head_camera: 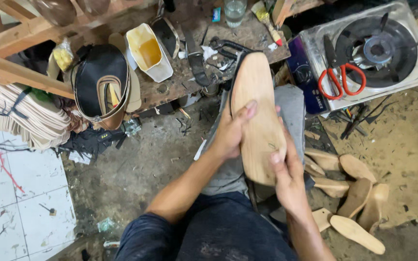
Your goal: The person assembles a shoe by pressing a sole onto a shoe upper using a hammer and pliers, then trims excess material with scissors. The person repeats the process on a second shoe, using tools to secure and shape the components.
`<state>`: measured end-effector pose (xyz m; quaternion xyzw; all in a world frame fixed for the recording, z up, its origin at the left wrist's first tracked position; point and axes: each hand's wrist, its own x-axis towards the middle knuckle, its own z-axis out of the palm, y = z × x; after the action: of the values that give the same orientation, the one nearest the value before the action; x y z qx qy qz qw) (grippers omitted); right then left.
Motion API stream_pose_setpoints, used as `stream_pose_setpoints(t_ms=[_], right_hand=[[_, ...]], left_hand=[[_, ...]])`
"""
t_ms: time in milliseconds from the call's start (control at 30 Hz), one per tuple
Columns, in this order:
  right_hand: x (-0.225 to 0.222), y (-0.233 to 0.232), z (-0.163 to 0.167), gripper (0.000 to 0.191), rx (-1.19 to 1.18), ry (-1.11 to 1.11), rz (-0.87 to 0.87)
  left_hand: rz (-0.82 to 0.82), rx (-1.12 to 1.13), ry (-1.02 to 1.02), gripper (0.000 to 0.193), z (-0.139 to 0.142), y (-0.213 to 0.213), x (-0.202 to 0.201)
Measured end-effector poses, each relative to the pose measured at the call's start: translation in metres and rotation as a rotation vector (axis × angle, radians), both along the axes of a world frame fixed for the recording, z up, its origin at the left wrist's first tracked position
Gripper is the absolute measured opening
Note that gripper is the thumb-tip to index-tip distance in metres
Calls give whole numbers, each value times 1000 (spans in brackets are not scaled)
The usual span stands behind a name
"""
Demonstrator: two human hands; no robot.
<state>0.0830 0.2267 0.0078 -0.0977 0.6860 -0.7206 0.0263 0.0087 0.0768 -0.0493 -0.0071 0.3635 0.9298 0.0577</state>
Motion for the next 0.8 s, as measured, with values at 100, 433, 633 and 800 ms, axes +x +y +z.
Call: stream_pose_setpoints(t_ms=[100,433,633,800], right_hand=[[-5,6,-8,69,-383,-142,34],[-3,-17,-29,70,-111,-155,-121],[-4,-13,-30,71,-91,-146,-104],[-3,-16,-29,69,-98,-130,-113]], left_hand=[[-130,303,-63,66,-3,-16,-33],[-71,542,-127,77,-6,-26,-70],[-74,489,-64,79,-3,-28,-68],[-95,550,-70,76,0,-27,-66]])
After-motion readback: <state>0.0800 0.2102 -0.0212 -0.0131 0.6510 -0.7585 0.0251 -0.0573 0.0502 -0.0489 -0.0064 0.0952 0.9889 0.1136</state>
